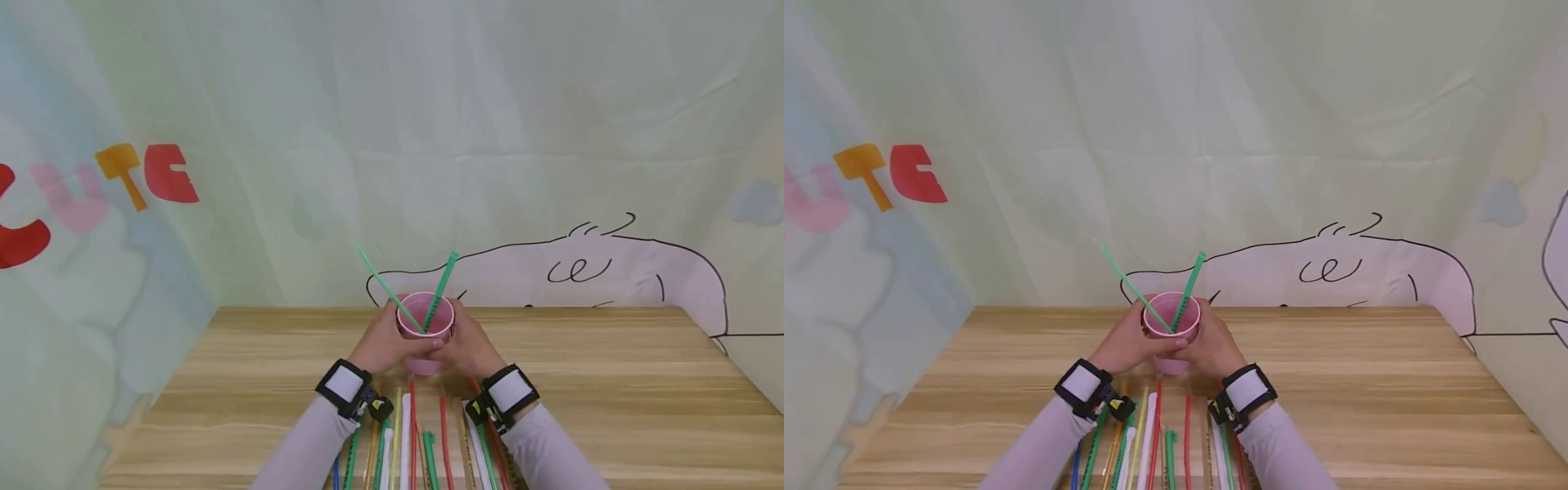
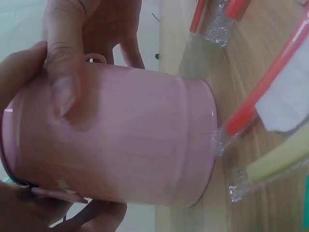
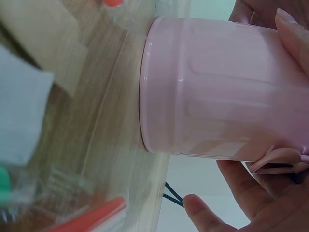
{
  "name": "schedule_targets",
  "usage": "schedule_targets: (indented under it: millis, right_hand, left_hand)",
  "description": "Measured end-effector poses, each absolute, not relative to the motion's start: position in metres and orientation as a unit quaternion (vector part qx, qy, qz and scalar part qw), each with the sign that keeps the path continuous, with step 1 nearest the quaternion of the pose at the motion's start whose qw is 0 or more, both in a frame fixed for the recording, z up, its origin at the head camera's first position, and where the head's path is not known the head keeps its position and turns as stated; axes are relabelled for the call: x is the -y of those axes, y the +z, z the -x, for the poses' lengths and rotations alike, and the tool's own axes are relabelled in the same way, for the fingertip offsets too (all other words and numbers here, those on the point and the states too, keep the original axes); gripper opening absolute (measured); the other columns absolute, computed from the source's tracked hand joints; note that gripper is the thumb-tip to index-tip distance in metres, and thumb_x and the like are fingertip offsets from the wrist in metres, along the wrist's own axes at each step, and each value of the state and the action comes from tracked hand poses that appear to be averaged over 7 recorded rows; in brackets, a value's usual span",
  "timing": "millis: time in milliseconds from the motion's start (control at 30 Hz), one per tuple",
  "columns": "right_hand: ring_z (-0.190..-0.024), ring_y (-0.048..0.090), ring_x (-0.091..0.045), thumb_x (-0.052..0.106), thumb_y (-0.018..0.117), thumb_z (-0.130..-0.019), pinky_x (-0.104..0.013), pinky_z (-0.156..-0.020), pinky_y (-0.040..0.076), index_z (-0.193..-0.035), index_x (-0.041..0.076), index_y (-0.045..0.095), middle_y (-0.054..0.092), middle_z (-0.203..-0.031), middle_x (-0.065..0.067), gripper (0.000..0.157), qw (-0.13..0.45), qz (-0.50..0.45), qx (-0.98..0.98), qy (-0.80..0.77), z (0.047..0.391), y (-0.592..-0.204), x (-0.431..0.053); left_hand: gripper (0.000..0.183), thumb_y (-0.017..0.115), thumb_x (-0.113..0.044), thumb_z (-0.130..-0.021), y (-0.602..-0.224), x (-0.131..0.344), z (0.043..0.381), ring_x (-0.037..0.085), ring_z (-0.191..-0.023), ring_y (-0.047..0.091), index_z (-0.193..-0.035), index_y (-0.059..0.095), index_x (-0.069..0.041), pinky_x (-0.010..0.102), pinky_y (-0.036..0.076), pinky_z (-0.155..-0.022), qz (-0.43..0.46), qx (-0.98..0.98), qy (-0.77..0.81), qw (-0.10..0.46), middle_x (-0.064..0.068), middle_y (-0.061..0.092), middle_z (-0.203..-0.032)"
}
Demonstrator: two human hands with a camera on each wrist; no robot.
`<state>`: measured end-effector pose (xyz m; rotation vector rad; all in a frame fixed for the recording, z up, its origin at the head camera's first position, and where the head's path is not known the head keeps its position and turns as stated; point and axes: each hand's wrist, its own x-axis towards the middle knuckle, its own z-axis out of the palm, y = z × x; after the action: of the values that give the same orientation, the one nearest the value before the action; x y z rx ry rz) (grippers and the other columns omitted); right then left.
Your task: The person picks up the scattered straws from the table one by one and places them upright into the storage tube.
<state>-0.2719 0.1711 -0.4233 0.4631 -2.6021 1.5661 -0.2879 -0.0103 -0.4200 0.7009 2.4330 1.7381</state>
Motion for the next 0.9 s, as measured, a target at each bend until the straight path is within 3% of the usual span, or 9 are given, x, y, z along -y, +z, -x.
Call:
schedule_targets:
  millis: [300, 533, 700, 900]
  right_hand:
    - [-0.120, 0.047, -0.027, 0.007, 0.086, -0.069, -0.057, -0.102, 0.040, -0.141, 0.002, 0.034, 0.052, -0.132, -0.019, 0.089, 0.037, -0.172, 0.845, 0.506, 0.257, -0.407, -0.181]
    - [-0.120, 0.045, -0.020, 0.021, 0.089, -0.068, -0.055, -0.102, 0.040, -0.142, 0.011, 0.034, 0.051, -0.133, -0.009, 0.093, 0.034, -0.177, 0.851, 0.494, 0.261, -0.418, -0.201]
    - [-0.128, 0.036, -0.029, 0.034, 0.086, -0.072, -0.062, -0.099, 0.039, -0.148, 0.012, 0.028, 0.041, -0.143, -0.012, 0.097, 0.005, -0.137, 0.884, 0.446, 0.244, -0.401, -0.222]
    - [-0.121, 0.044, -0.036, 0.041, 0.077, -0.081, -0.060, -0.090, 0.048, -0.141, 0.006, 0.039, 0.045, -0.140, -0.019, 0.080, 0.014, -0.098, 0.925, 0.367, 0.218, -0.378, -0.256]
  left_hand:
    - [0.079, 0.083, -0.019, -0.076, -0.389, -0.001, 0.261, 0.032, -0.118, 0.049, -0.139, 0.039, 0.000, 0.050, 0.047, -0.097, -0.243, -0.779, 0.577, 0.030, 0.021, 0.052, -0.132]
    - [0.078, 0.085, -0.026, -0.074, -0.408, -0.014, 0.276, 0.027, -0.116, 0.051, -0.138, 0.044, -0.007, 0.049, 0.048, -0.096, -0.263, -0.775, 0.574, 0.030, 0.012, 0.057, -0.128]
    - [0.080, 0.086, -0.036, -0.071, -0.422, -0.021, 0.289, 0.018, -0.114, 0.053, -0.137, 0.045, -0.016, 0.042, 0.049, -0.094, -0.267, -0.781, 0.564, 0.043, 0.002, 0.058, -0.126]
    - [0.082, 0.087, -0.039, -0.070, -0.423, -0.027, 0.293, 0.012, -0.110, 0.054, -0.137, 0.045, -0.017, 0.041, 0.050, -0.093, -0.266, -0.784, 0.560, 0.043, -0.001, 0.059, -0.123]
